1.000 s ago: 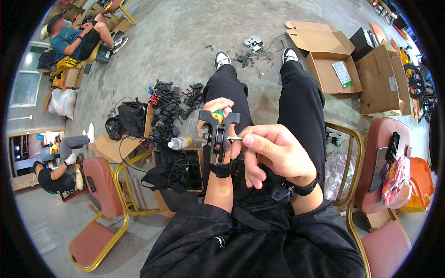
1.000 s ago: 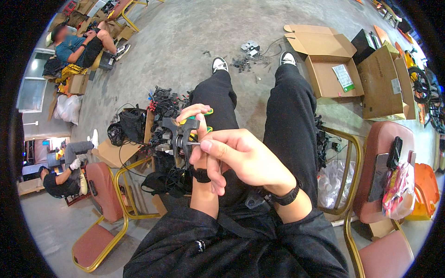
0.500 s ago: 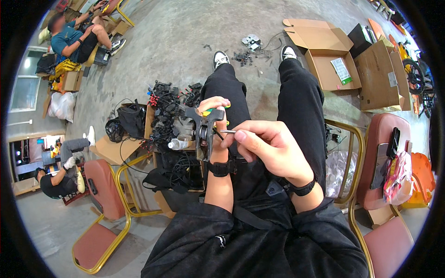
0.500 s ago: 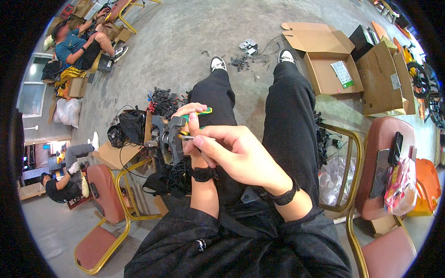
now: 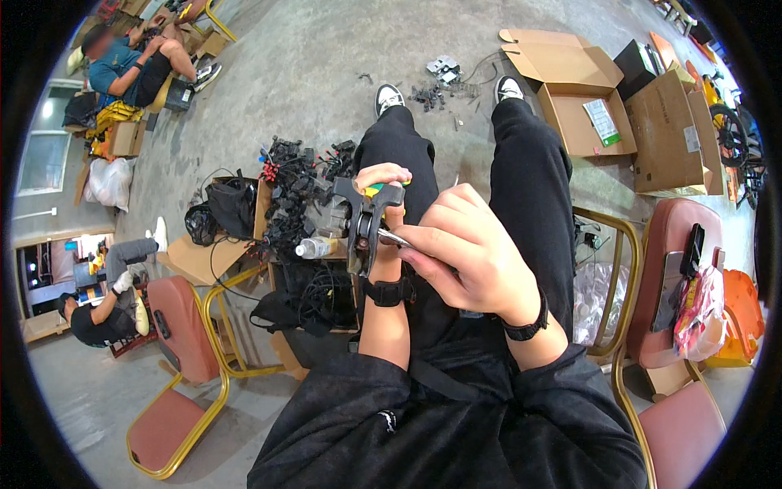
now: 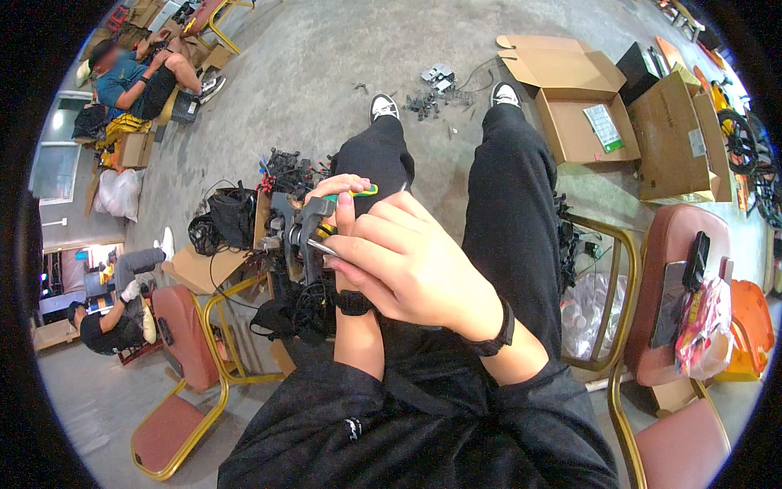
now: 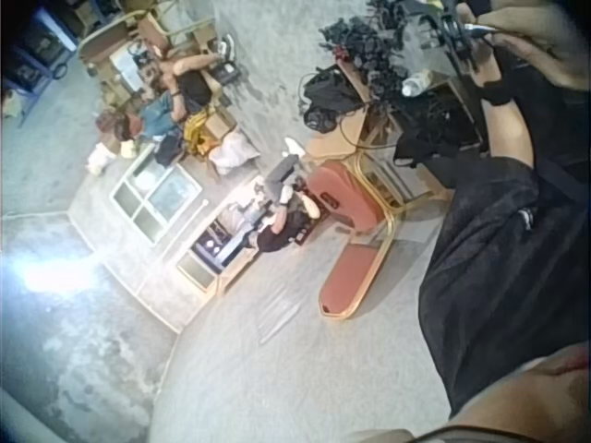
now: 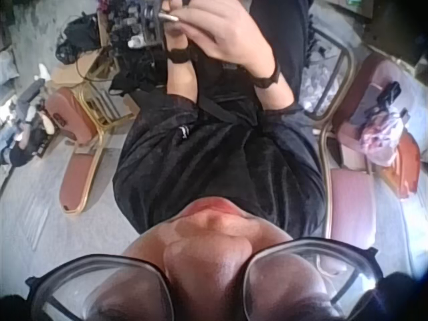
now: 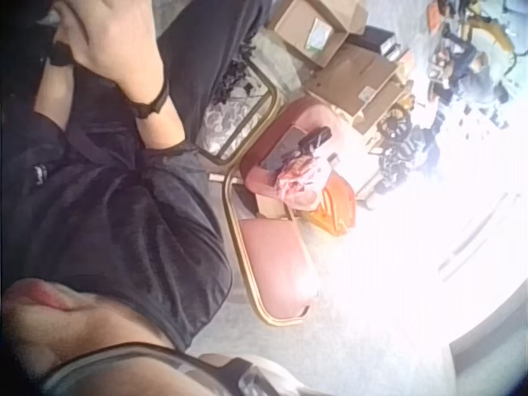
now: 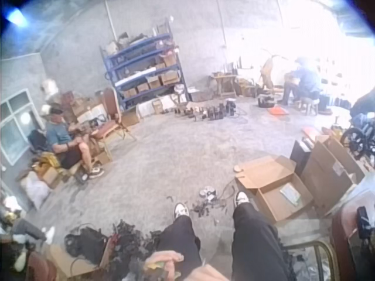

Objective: The person manipulates a black plastic component, using pliers to pull and cut small pieces and an Allen key to tighten a screw within the assembly while holding it in their lap.

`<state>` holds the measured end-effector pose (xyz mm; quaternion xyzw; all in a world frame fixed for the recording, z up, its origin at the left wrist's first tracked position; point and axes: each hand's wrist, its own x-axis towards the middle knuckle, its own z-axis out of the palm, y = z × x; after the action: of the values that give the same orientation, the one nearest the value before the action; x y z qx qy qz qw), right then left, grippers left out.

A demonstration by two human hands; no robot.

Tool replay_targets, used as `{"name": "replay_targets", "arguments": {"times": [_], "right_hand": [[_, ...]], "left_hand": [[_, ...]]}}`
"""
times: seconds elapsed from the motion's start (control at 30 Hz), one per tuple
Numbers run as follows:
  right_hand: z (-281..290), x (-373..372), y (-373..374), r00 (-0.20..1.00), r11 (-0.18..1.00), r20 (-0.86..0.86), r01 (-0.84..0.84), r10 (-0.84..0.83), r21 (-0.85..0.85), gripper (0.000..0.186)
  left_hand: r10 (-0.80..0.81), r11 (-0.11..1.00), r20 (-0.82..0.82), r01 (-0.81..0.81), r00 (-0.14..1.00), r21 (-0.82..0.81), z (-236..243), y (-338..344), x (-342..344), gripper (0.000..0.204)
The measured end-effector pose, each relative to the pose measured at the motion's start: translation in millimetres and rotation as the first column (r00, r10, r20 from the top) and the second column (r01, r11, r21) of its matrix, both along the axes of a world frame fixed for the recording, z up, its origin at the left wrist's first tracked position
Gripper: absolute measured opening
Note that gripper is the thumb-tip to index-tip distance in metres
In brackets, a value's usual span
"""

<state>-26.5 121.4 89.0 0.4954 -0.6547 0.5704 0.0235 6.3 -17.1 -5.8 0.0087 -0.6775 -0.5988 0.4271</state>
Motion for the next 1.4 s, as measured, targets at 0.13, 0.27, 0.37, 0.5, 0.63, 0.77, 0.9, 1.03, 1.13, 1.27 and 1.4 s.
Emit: {"name": "replay_targets", "arguments": {"times": [0.13, 0.27, 0.37, 0.5, 0.63, 0.77, 0.9, 1.03, 1.13, 1.27, 1.4], "right_hand": [[-4.4, -1.5, 0.2, 0.976, 0.997, -0.205, 0.073, -0.073, -0.004, 0.023], [-6.0, -7.5, 3.3, 0.976, 0.999, -0.211, 0.053, -0.051, 0.001, 0.022], [-9.1, -9.5, 2.8, 0.99, 1.0, -0.138, -0.006, 0.003, -0.017, 0.021], [-12.6, -9.3, 1.2, 0.996, 0.998, -0.082, -0.039, 0.035, -0.048, 0.021], [-9.6, -9.8, 2.4, 0.99, 1.0, -0.139, 0.0, -0.001, -0.005, 0.021], [-11.0, -5.1, 1.8, 0.954, 0.993, -0.276, 0.12, -0.116, -0.002, 0.022], [-8.7, -3.5, 2.1, 0.919, 0.98, -0.341, 0.197, -0.196, -0.03, 0.024], [-3.2, -11.0, 11.4, 0.958, 0.992, -0.262, 0.125, -0.115, 0.02, 0.021], [-3.9, -13.3, 16.1, 0.993, 0.999, -0.119, 0.031, -0.026, 0.038, 0.018], [-2.5, -9.3, 20.6, 0.94, 0.989, 0.315, -0.146, 0.134, 0.014, 0.013], [8.6, -0.8, 20.0, 0.38, 0.949, 0.884, -0.261, 0.272, -0.18, 0.024]], "left_hand": [[-0.056, 0.998, -0.037, 0.057, 0.998, 0.035, -3.1, -2.6, 0.9, 0.027], [-0.062, 0.998, -0.02, 0.063, 0.998, 0.01, -5.1, -2.0, 0.1, 0.03], [-0.057, 0.998, -0.037, 0.056, 0.998, -0.017, -5.1, -2.0, -0.7, 0.029], [-0.063, 0.998, -0.017, 0.063, 0.998, 0.023, -4.6, -2.0, 0.5, 0.027], [-0.09, 0.994, -0.053, 0.093, 0.994, 0.057, -6.9, -2.5, -1.3, 0.025], [-0.096, 0.991, -0.047, 0.1, 0.994, 0.085, -4.8, 0.8, -0.7, 0.025], [-0.077, 0.997, 0.014, 0.077, 0.997, 0.028, -4.4, -1.4, 0.6, 0.028], [-0.092, 0.994, 0.088, 0.096, 0.992, -0.043, 0.5, -4.3, 2.3, 0.021], [-0.055, 0.997, 0.081, 0.059, 0.995, -0.049, -2.2, -2.6, 0.9, 0.013], [0.002, 0.995, 0.081, 0.005, 0.997, -0.096, -0.1, -0.7, 1.1, 0.01], [0.003, 0.998, 0.089, 0.003, 0.996, -0.068, 0.3, 2.4, 1.4, 0.009]]}}
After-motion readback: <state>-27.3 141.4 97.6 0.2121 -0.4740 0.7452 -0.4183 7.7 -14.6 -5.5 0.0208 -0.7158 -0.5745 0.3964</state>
